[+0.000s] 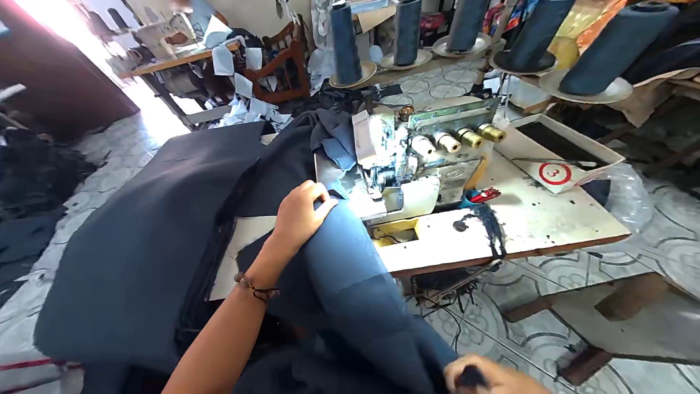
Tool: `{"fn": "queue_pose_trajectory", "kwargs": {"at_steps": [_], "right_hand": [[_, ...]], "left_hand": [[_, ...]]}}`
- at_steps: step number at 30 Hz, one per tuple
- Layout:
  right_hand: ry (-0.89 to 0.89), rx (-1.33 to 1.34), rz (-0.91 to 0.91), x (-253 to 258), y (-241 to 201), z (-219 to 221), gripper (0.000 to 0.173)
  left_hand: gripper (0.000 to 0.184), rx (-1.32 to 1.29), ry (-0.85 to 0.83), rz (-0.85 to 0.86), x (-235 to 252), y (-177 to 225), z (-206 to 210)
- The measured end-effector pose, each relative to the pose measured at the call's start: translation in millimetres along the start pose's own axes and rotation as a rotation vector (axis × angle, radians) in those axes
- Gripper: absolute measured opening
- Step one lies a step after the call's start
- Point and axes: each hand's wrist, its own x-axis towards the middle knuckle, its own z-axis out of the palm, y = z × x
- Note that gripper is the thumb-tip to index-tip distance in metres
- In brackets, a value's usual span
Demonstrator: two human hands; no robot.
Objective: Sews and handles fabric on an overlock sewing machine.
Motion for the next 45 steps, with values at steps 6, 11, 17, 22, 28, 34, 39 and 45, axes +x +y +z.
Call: {"fn": "queue_pose_trajectory", "kwargs": {"at_steps": [6,11,17,22,28,34,39,45], "right_hand": [[0.645,-0.489,0.613,-30,-6,-74,0.037],[1.030,-0.843,0.261,41,-83,-149,0.028],[0.795,-1.058,0.448,119,-100,-230,0.026],[0.609,-1.195,0.588,126,-116,-231,0.028],[0.985,-1.104,0.293,67,-162,-201,0.033],[1.160,0.017,-0.245,28,-114,-116,0.012],[0.519,0.567,-0.265,85,-82,-44,0.039],[0.420,0.343,-0.131,150,-124,-45,0.027]], "left_hand": [[0.047,-0.067,-0.090,-0.279,-10,17,2],[0.030,-0.092,0.025,-0.278,-20,27,13],[0.028,-0.117,0.091,-0.292,-20,27,20],[0.026,-0.149,0.088,-0.284,-21,24,21],[0.027,-0.188,0.122,-0.258,-23,21,23],[0.024,-0.203,0.056,-0.276,-18,17,9],[0.020,-0.205,0.062,-0.245,-20,14,4],[0.021,-0.209,0.076,-0.267,-25,6,1]]}}
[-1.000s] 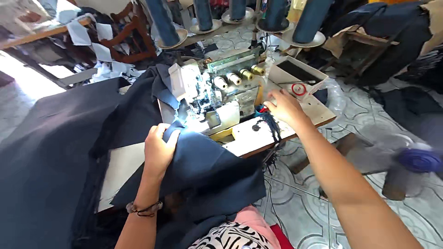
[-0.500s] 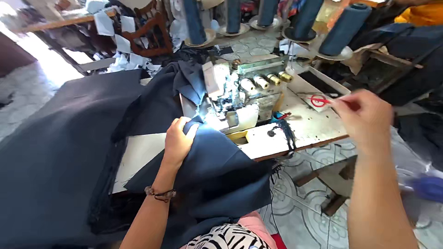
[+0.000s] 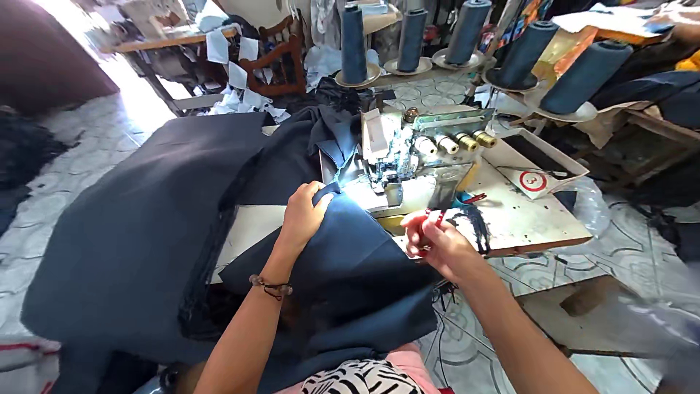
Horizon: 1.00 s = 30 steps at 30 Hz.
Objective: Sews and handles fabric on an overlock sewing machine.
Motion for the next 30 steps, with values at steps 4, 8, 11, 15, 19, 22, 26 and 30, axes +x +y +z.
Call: {"fn": "queue_pose_trajectory", "kwargs": {"at_steps": [4,8,11,15,19,22,26,30], "right_hand": [[-0.011,-0.450,0.012,29,-17,15,0.023],[-0.059,-1.135,-0.121,52,-33,26,0.017],[-0.101,-1.517,0.032,75,-38,40,0.031],[-0.089,-1.737,0.273,95,-44,69,0.034],[-0.062,-1.708,0.292,103,-42,89,0.029],[-0.042,-1.673,0.222,103,-34,85,0.034],[0.066,-1.566,0.125,84,-29,61,0.031],[0.091,-1.035,-0.163,35,7,25,0.030]], "left_hand": [[0.021,-0.011,-0.013,-0.031,-2,-1,-1],[0.023,-0.073,-0.038,-0.081,-5,0,-2],[0.026,-0.102,-0.080,-0.142,-4,2,-3],[0.026,-0.135,-0.076,-0.175,-6,2,-2],[0.021,-0.158,-0.064,-0.159,-8,6,-2],[0.021,-0.163,-0.079,-0.137,-9,5,-2],[0.020,-0.260,-0.112,-0.162,-19,-2,-4],[0.016,-0.542,-0.219,-0.205,-50,-2,-5]]}}
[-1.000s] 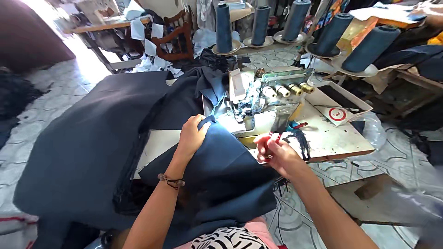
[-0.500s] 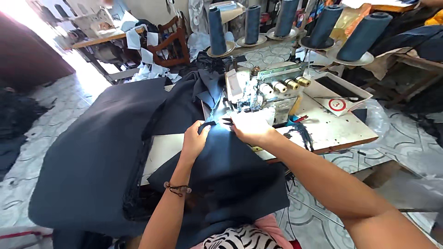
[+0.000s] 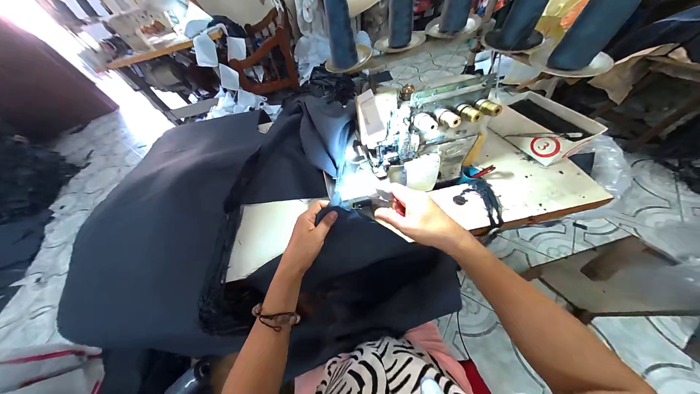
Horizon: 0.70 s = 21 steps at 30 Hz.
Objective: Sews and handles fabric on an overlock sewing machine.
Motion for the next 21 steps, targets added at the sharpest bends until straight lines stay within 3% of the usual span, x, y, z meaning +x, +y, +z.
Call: {"fn": "queue_pose_trajectory", "kwargs": {"at_steps": [2,6,11,17,19,21], "right_hand": [[-0.094,0.277,0.071,-29,13,15,0.034],[-0.282,0.566,0.174,-92,23,62,0.012],[-0.311,0.787,0.284,-147,15,100,0.017],[-0.296,0.600,0.265,-143,17,94,0.016],[-0.307,0.436,0.233,-137,23,84,0.036],[-0.271,0.328,0.182,-132,26,76,0.040]], "left_hand": [[0.013,-0.093,-0.058,-0.042,-21,-4,8],[0.012,-0.108,-0.066,-0.080,-60,-27,20],[0.013,-0.162,-0.083,-0.282,-100,-32,34],[0.012,-0.125,-0.039,-0.271,-99,-40,43],[0.010,-0.115,-0.032,-0.269,-97,-40,43],[0.009,-0.110,-0.024,-0.274,-96,-41,43]]}}
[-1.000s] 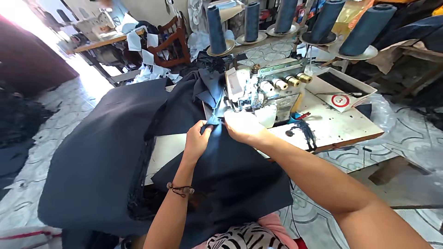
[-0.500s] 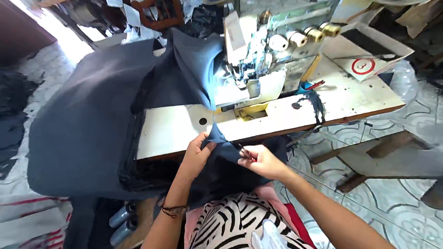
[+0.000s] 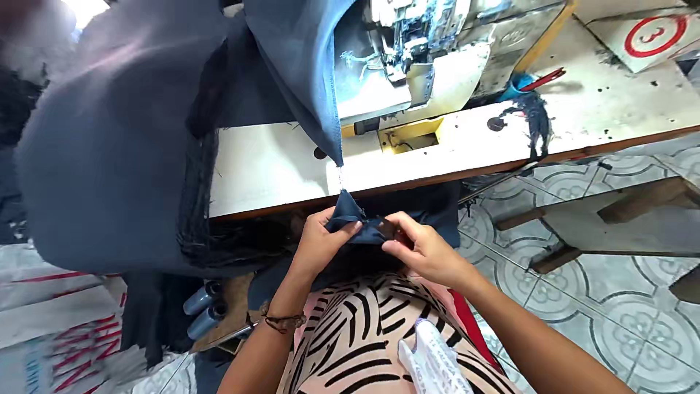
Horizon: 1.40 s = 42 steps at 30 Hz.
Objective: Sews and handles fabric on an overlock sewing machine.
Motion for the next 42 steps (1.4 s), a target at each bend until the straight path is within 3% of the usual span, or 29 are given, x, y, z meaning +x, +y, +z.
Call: {"fn": "queue_pose_trajectory", "kwargs": {"at_steps": [4,10,19,30,42], "right_hand": [[0.109,-0.194,-0.133,4,-2,-8,0.027],[0.169,-0.427,-0.339,8,-8,-10,0.026],[0.159,-0.542,-0.440,9,-5,-12,0.026],[0.148,-0.560,-0.396,12,-11,-8,0.027],[0.153,-0.535,-0.333,12,-13,-1,0.028]], "left_hand": [[0.011,-0.055,0.002,-0.013,-1,-2,2],[0.005,0.011,0.016,0.002,-3,7,3],[0.005,0.024,0.017,0.039,-6,9,4],[0.017,0.013,0.043,-0.050,-5,13,9],[0.016,-0.029,0.047,-0.061,-5,12,9]]}}
